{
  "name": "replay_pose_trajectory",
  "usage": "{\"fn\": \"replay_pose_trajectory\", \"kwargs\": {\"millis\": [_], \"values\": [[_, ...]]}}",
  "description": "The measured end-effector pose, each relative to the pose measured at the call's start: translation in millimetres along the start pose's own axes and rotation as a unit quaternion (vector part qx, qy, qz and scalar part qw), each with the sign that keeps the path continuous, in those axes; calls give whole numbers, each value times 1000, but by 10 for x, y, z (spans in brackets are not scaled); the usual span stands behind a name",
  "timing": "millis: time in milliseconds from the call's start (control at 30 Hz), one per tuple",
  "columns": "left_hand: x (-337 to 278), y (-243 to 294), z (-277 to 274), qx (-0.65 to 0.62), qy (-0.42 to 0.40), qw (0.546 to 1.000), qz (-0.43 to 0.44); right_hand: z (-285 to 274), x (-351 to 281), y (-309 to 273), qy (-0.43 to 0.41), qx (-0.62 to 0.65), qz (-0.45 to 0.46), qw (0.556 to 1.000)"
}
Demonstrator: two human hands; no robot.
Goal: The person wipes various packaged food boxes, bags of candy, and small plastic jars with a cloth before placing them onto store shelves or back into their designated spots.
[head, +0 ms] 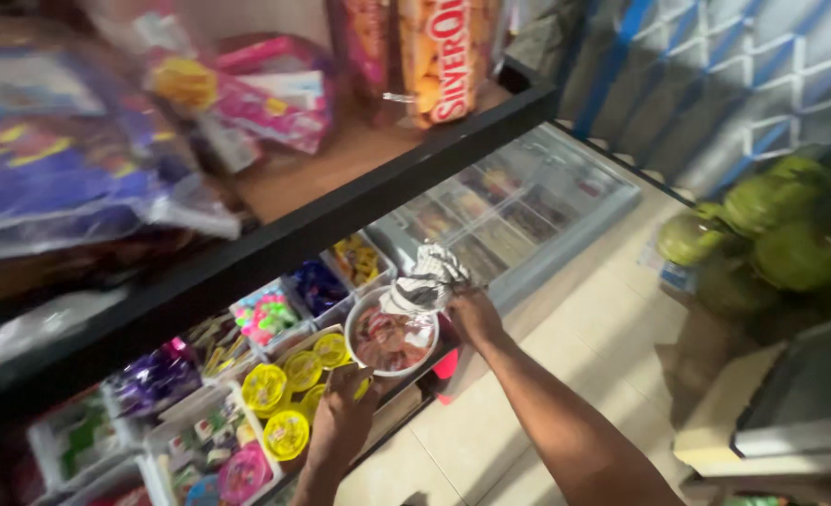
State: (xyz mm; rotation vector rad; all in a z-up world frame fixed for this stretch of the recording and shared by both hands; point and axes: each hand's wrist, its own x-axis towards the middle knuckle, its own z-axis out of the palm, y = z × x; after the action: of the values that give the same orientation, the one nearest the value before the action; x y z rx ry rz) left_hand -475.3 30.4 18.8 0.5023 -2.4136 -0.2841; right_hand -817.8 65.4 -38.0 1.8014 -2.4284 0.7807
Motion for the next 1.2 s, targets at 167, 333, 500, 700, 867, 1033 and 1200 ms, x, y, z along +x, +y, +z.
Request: {"fn": "replay_pose_trajectory", "kwargs": {"millis": [167, 333, 500, 700, 867, 1033, 1200], "values": [[408, 53, 238, -258, -13, 949, -182, -633, -307, -268, 60, 91, 100, 989], [795, 256, 589, -400, -120, 855, -308, -876, -798, -655, 110, 214, 194, 951], [766, 399, 1165, -318, -63, 936, -134, -658, -1143, -913, 135, 397, 163, 893], [917, 715, 1647, -580, -178, 662, -440, -875, -1400, -805, 131, 229, 218, 939], [1205, 1272, 2012, -413, -105, 892, -148, -1210, -1563, -441, 136, 363, 229, 893], [1731, 2303, 2156, -657, -277, 553, -431, -1977, -1861, 211, 150, 418, 247, 861], [2156, 3432, 2530, -661, -377, 505, -407, -2589, -2157, 869, 263, 521, 292, 758]]}}
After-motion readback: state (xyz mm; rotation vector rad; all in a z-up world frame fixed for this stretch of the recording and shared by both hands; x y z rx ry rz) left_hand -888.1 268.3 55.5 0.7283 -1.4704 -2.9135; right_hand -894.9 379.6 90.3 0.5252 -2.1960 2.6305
